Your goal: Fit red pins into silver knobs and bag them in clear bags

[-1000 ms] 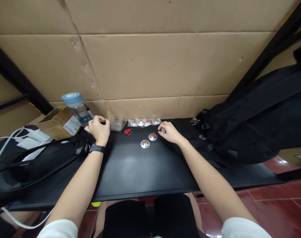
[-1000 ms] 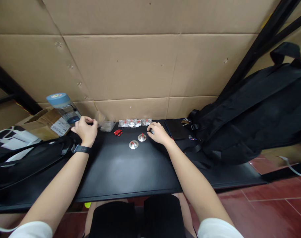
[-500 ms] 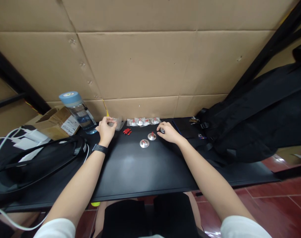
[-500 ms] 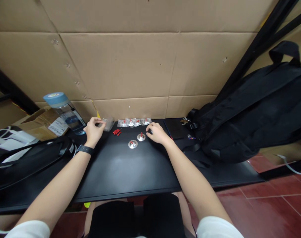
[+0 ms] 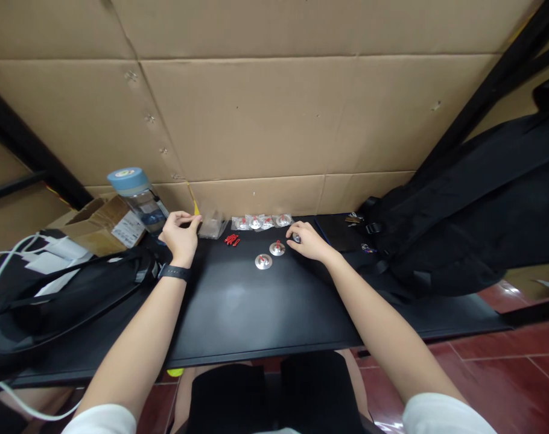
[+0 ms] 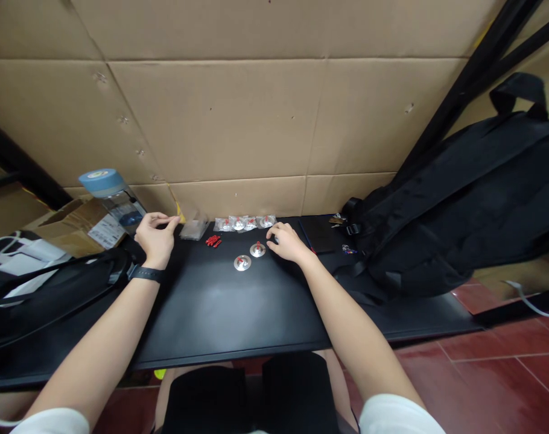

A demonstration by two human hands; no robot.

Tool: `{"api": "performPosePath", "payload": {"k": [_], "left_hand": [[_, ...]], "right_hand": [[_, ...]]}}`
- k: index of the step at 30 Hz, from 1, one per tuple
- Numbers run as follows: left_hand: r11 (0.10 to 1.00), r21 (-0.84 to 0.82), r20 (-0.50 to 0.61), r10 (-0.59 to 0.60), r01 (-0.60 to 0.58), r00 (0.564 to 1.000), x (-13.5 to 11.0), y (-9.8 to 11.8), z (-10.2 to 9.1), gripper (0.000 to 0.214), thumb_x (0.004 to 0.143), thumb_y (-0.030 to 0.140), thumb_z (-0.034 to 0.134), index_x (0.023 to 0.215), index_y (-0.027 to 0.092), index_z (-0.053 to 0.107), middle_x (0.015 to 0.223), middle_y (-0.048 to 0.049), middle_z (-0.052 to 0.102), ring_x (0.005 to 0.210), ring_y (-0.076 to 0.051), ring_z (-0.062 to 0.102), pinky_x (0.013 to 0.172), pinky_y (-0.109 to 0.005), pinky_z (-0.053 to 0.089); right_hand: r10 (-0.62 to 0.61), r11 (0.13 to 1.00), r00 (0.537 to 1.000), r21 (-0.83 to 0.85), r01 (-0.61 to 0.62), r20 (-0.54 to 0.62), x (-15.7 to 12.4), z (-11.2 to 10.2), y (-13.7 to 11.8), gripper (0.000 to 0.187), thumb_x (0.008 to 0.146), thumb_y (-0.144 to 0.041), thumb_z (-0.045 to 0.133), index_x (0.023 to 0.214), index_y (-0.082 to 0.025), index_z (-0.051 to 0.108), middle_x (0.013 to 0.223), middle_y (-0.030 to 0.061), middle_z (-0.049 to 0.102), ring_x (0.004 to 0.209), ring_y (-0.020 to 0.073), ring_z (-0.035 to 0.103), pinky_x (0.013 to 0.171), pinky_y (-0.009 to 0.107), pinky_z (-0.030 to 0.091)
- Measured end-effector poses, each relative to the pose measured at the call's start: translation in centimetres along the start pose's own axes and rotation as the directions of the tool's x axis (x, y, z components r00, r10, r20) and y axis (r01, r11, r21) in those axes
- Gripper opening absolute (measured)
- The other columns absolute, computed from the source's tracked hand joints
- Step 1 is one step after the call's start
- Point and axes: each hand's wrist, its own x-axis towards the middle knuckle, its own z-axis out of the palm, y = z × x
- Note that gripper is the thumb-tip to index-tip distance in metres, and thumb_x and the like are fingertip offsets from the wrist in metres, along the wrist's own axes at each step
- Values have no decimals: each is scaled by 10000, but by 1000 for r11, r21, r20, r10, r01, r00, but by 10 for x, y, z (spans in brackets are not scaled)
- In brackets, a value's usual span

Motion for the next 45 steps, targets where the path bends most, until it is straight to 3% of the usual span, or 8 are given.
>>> {"api": "performPosePath", "payload": {"k": [4,8,13,16,23,28,33,45], "left_hand": [[968,89,-137,247,-236,959,-9,20,-11,180,885,392,694,830,227,648,933,-60,762,1090,-289,640,1034,-492,264],[864,59,70,496,-500,866,-37,39,0,171,918,356,675,795,240,697,879,-58,770,1058,-284,649,1006,-497,225],[651,-206,507,710,-731,489,-73,43,32,148,945,221,638,828,276,710,882,-26,791,1126,-250,652,908,-455,260],[632,-261,599,698,-729,391,-78,40,39,172,957,188,609,838,272,700,898,-15,792,1199,-241,623,905,-443,273],[643,-271,722,628,-716,290,-72,44,16,181,945,232,625,1095,292,707,1202,-45,744,1328,-290,509,969,-471,304],[607,-308,740,637,-733,217,-76,50,2,344,945,234,586,1264,330,672,1406,-53,633,1414,-322,416,1041,-517,302],[569,-303,727,657,-764,200,-82,57,2,283,988,328,573,1238,373,698,1463,-38,581,1421,-328,395,1064,-529,305],[469,-261,666,720,-844,194,-92,58,11,145,962,270,627,1031,294,753,1417,-37,615,1378,-333,445,978,-504,373]], "right_hand": [[2,1000,1000,4,-2,-3,1,-1,-2,96,873,-237,685,968,-229,677,1124,87,633,1042,270,557,955,433,463],[-1,1000,1000,4,1,-3,1,-1,-3,103,867,-236,688,969,-229,676,1133,87,627,1047,268,559,952,426,463],[11,1000,1000,3,-11,1,0,-2,-7,112,863,-223,691,974,-225,678,1130,89,627,1043,263,559,956,422,460],[-5,1000,1000,25,4,15,-1,-2,-13,122,877,-217,671,999,-221,676,1121,88,627,1046,258,556,961,418,462],[-93,995,994,41,91,59,-1,3,-27,325,921,-260,675,1246,-256,685,1242,97,601,1157,259,528,1026,438,430],[-81,993,990,-78,91,119,-1,4,-35,221,952,-298,657,1150,-294,754,1196,89,620,1137,265,534,997,455,428],[-55,988,993,-137,70,107,-2,2,-38,210,978,-296,622,1138,-284,757,1199,90,632,1142,269,529,964,435,431],[8,969,993,-245,22,121,-1,-3,-42,96,924,-225,686,904,-225,780,1244,78,648,1146,272,534,909,402,434]]}}
